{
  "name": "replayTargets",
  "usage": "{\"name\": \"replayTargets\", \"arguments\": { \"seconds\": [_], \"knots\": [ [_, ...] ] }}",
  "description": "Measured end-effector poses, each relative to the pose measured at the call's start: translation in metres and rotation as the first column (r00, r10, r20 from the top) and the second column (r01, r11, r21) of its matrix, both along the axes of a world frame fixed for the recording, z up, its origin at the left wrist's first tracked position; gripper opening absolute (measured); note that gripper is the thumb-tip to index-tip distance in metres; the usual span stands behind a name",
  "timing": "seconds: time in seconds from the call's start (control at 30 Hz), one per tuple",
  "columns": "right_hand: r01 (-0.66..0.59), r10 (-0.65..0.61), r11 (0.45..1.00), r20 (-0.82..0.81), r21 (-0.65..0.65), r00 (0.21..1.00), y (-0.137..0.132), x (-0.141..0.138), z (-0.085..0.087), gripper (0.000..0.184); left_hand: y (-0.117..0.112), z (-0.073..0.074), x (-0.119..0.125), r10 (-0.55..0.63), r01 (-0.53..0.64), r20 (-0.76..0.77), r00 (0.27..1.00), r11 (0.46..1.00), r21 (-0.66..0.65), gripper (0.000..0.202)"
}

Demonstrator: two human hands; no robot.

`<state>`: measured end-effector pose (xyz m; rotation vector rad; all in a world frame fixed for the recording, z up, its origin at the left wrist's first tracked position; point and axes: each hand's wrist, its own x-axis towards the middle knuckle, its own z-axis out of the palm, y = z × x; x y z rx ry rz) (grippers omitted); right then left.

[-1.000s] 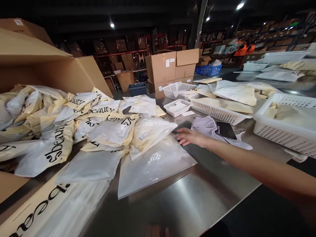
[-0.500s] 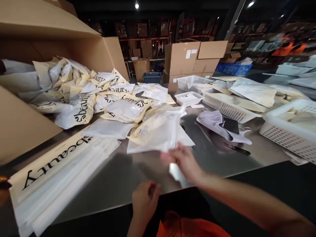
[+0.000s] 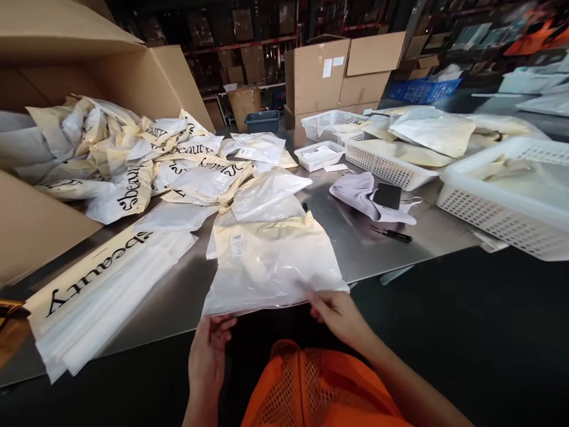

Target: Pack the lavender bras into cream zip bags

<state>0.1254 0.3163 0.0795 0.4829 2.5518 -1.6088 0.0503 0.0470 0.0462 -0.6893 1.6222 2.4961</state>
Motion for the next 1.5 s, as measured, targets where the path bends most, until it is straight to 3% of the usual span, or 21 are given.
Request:
{"name": "replayTargets", "arguments": {
  "seconds": [0.03, 0.1, 0.13, 0.17, 0.23, 0.3, 0.37, 0.43, 0.57, 0.67, 0.8, 0.9, 1.03, 1.13, 1.17, 1.2, 1.23, 1.3, 1.33, 1.4, 1.5],
  "knots": [
    [0.096, -0.096, 0.979, -0.010, 0.180, 0.995, 0.014, 0.010, -0.001, 0.065, 0.001, -0.001, 0.002, -0.014, 0.014, 0.006, 1.000, 1.000, 0.013, 0.037],
    [0.230, -0.273, 0.857, 0.028, 0.462, 0.962, 0.039, 0.025, -0.005, 0.060, 0.012, -0.005, 0.012, -0.075, 0.074, 0.036, 0.997, 0.996, 0.049, 0.041],
    [0.248, -0.326, 0.811, 0.058, 0.530, 0.944, 0.049, 0.029, -0.008, 0.058, 0.022, -0.006, 0.020, -0.117, 0.113, 0.056, 0.992, 0.991, 0.073, 0.043],
    [0.237, -0.331, 0.811, 0.086, 0.535, 0.940, 0.057, 0.031, -0.012, 0.056, 0.033, -0.008, 0.029, -0.179, 0.172, 0.072, 0.981, 0.980, 0.097, 0.044],
    [0.189, -0.239, 0.909, 0.092, 0.371, 0.967, 0.064, 0.031, -0.022, 0.057, 0.059, -0.013, 0.048, -0.391, 0.378, 0.087, 0.916, 0.916, 0.137, 0.047],
    [0.134, -0.138, 0.986, 0.030, 0.098, 0.990, 0.059, 0.028, -0.031, 0.061, 0.085, -0.016, 0.062, -0.634, 0.617, 0.064, 0.771, 0.767, 0.177, 0.052],
    [0.071, -0.070, 0.990, 0.012, -0.119, 0.997, 0.045, 0.025, -0.037, 0.065, 0.106, -0.019, 0.070, -0.780, 0.760, 0.024, 0.625, 0.616, 0.206, 0.058],
    [-0.022, 0.022, 0.972, -0.003, -0.233, 1.000, 0.027, 0.025, -0.039, 0.066, 0.121, -0.022, 0.073, -0.812, 0.795, -0.007, 0.584, 0.571, 0.204, 0.060],
    [-0.134, 0.082, 0.903, -0.144, -0.409, 0.986, -0.001, 0.028, -0.038, 0.066, 0.136, -0.025, 0.075, -0.752, 0.734, 0.007, 0.659, 0.645, 0.212, 0.061],
    [-0.139, 0.064, 0.898, -0.189, -0.417, 0.980, -0.011, 0.029, -0.038, 0.064, 0.141, -0.025, 0.078, -0.684, 0.654, 0.033, 0.729, 0.710, 0.262, 0.060],
    [-0.015, -0.043, 0.893, -0.119, -0.450, 0.992, -0.011, 0.030, -0.032, 0.067, 0.134, -0.014, 0.070, -0.488, 0.451, 0.083, 0.869, 0.850, 0.271, 0.054],
    [0.188, -0.291, 0.843, -0.134, -0.504, 0.947, 0.010, 0.024, -0.021, 0.065, 0.098, 0.000, 0.045, -0.226, 0.191, 0.104, 0.969, 0.943, 0.272, 0.047],
    [0.343, -0.519, 0.758, -0.195, -0.555, 0.832, 0.048, 0.007, -0.005, 0.060, 0.023, 0.007, 0.016, 0.011, -0.008, -0.016, 1.000, 0.980, 0.197, 0.045],
    [0.410, -0.630, 0.656, -0.160, -0.634, 0.760, 0.054, -0.007, -0.003, 0.051, -0.014, 0.006, 0.015, -0.052, 0.049, -0.014, 0.999, 0.981, -0.189, 0.045],
    [0.416, -0.644, 0.616, -0.123, -0.668, 0.756, 0.050, -0.011, -0.005, 0.049, -0.019, 0.007, 0.018, -0.071, 0.052, -0.030, 0.997, 0.912, -0.407, 0.047],
    [0.417, -0.633, 0.591, -0.077, -0.691, 0.770, 0.044, -0.012, -0.008, 0.050, -0.021, 0.009, 0.022, -0.070, 0.004, -0.081, 0.994, 0.783, -0.622, 0.052],
    [0.411, -0.597, 0.590, -0.033, -0.695, 0.802, 0.036, -0.013, -0.011, 0.053, -0.019, 0.012, 0.026, -0.085, -0.084, -0.169, 0.982, 0.606, -0.791, 0.056],
    [0.383, -0.491, 0.642, 0.028, -0.664, 0.871, 0.018, -0.011, -0.018, 0.052, -0.005, 0.022, 0.033, -0.246, -0.273, -0.341, 0.907, 0.271, -0.923, 0.057],
    [0.370, -0.453, 0.667, 0.042, -0.647, 0.891, 0.010, -0.009, -0.020, 0.050, 0.006, 0.027, 0.036, -0.391, -0.313, -0.357, 0.848, 0.173, -0.934, 0.055],
    [0.353, -0.426, 0.698, 0.035, -0.622, 0.904, 0.000, -0.006, -0.021, 0.051, 0.032, 0.038, 0.040, -0.703, -0.265, -0.221, 0.676, 0.049, -0.963, 0.050],
    [0.320, -0.423, 0.789, -0.085, -0.525, 0.902, -0.001, -0.004, -0.016, 0.055, 0.070, 0.053, 0.036, -0.892, -0.131, 0.103, 0.441, -0.177, -0.975, 0.036]
  ]
}}
